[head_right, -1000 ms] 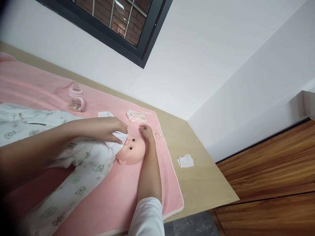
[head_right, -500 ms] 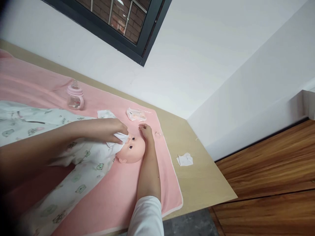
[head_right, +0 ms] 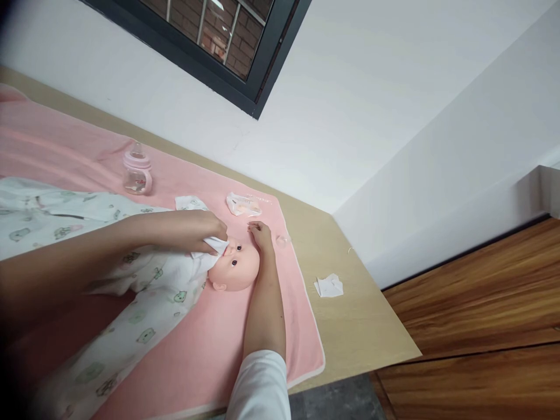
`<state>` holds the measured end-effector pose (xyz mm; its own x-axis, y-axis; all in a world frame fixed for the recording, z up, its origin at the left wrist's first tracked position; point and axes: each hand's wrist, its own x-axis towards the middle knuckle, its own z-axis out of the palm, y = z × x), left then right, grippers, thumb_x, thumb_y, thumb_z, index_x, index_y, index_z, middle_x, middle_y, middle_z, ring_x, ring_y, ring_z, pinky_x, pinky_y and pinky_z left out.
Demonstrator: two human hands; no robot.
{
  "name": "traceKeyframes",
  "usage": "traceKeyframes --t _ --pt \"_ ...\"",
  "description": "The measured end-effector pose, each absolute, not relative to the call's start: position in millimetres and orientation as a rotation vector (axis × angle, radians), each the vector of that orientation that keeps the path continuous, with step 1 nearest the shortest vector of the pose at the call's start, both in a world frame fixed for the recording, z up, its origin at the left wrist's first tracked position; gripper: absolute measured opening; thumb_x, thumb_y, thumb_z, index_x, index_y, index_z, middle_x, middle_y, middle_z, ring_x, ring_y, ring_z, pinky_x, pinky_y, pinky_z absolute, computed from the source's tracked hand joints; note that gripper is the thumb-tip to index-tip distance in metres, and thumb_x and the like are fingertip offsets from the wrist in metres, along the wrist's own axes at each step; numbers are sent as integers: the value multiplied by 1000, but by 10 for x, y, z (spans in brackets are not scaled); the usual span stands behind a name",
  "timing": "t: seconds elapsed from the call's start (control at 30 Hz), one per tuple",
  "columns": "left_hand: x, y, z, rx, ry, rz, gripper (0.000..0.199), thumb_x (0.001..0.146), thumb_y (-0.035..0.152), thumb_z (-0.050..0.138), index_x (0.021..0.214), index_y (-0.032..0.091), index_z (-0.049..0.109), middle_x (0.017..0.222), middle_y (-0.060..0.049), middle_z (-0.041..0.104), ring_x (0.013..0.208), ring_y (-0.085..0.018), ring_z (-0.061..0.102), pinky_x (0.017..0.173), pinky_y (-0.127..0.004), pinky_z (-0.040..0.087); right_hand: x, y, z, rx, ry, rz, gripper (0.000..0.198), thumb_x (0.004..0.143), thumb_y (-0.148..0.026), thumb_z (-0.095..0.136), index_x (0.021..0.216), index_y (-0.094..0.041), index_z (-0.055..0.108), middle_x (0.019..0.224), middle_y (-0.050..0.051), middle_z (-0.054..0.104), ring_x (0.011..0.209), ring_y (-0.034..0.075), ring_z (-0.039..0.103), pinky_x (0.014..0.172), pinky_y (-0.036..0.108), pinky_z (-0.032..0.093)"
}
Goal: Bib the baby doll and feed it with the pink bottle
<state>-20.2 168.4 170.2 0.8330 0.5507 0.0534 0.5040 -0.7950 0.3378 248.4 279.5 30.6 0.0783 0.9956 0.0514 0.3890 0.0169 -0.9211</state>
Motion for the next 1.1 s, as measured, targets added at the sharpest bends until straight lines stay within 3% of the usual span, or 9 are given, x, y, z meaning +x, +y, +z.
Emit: traceKeyframes --t 0.37,0.83,1.1 --pt "-220 1687 1714 2724 833 204 23 84 19 55 67 18 39 72 -4 55 67 -18 47 60 -30 28 2478 2765 323 -1493 -1467 887 20 76 -21 55 89 -17 70 93 5 74 84 14 66 90 30 51" --pt "-222 1740 1703 2730 879 207 25 82 18 56 64 19 38 67 -4 54 65 -19 48 58 -29 27 2485 2798 292 -1474 -1442 901 18 74 -21 56 87 -18 69 84 3 73 80 14 65 88 30 52" --pt "-211 1724 1742 2744 958 185 21 86 22 55 67 19 45 71 -5 61 67 -20 54 57 -28 30 2497 2815 269 -1466 -1418 918 18 74 -23 59 88 -18 69 88 3 73 82 14 65 89 30 52"
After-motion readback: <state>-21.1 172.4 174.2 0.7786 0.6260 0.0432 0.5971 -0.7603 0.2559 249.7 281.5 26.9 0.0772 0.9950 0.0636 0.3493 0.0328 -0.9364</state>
